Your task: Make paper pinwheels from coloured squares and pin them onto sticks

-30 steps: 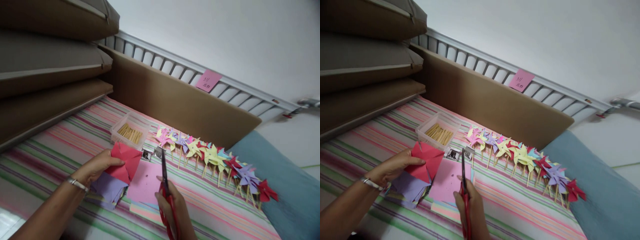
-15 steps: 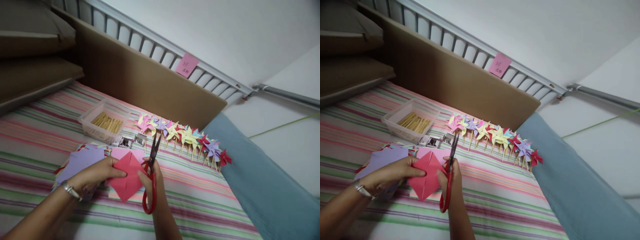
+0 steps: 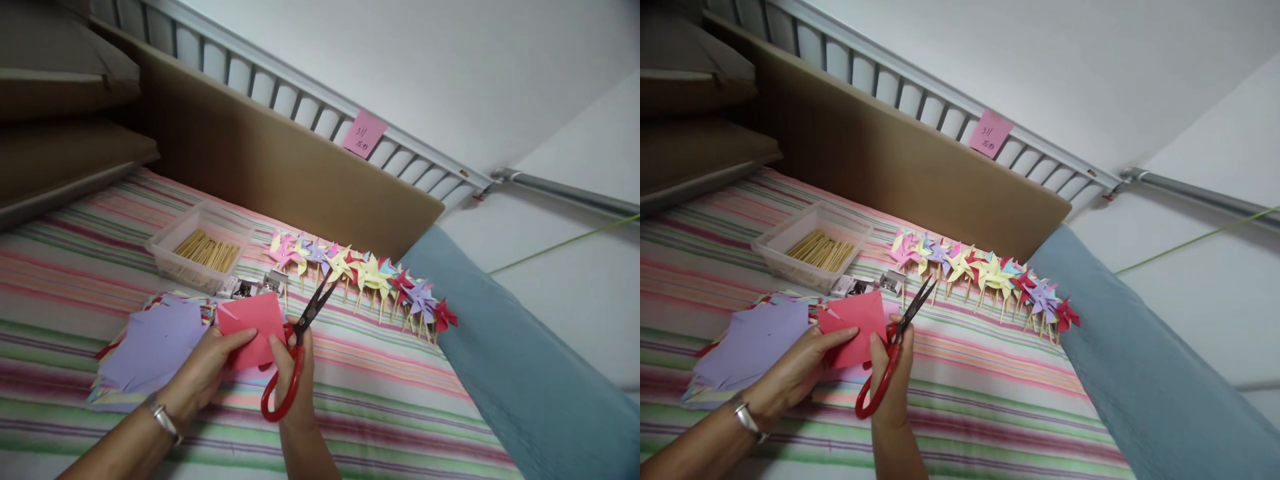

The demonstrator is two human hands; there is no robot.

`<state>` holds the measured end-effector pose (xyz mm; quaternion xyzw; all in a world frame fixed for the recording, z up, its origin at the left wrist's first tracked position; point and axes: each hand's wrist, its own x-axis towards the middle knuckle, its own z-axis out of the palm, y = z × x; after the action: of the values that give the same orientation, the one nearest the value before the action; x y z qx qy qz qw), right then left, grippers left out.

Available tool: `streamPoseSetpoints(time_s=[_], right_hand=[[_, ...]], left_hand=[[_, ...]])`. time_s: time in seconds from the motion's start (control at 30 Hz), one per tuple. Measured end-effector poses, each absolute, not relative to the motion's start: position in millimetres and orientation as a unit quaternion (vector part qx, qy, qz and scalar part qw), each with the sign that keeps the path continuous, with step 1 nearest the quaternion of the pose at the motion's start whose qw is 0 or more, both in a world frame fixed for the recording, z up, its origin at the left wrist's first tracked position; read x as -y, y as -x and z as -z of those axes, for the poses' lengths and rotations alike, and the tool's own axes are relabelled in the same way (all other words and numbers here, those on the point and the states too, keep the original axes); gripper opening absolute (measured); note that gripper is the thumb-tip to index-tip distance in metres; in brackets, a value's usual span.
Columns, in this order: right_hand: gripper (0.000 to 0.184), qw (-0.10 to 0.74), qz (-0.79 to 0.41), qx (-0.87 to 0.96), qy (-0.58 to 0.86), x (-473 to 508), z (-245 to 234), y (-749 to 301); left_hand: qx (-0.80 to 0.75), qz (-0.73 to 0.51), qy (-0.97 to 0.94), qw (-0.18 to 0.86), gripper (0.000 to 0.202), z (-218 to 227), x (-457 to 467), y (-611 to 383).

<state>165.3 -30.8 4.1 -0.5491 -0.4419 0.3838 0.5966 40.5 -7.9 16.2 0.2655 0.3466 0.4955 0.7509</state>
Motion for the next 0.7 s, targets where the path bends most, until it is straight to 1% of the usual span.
streamPoseSetpoints(time_s=[0.07,0.13,0.27,0.4,0.57,0.7], right_hand=[[0.031,0.575,-0.430,0.447,0.534,31,-3,-164],[0.035,0.536,-0.475,0.463,0.523,31,-3,-164],[0.044,0.403,-0.528,0.509,0.547,36,-6,-162],[0.042,0.292,-0.549,0.562,0.546,45,-17,-158],[0.038,0.226,-0.543,0.589,0.554,51,-26,-151],[0.035,0.208,-0.523,0.601,0.567,51,-26,-147]], left_hand=[[-0.364,-0.502,-0.288,0.730,0.031,-18,0,-26],[-0.389,-0.507,-0.304,0.706,0.031,-23,-9,-7],[-0.455,-0.493,-0.324,0.666,0.031,-35,-24,36],[-0.475,-0.467,-0.350,0.658,0.025,-39,-27,65],[-0.449,-0.455,-0.373,0.672,0.023,-37,-22,78],[-0.437,-0.456,-0.372,0.680,0.025,-40,-20,79]])
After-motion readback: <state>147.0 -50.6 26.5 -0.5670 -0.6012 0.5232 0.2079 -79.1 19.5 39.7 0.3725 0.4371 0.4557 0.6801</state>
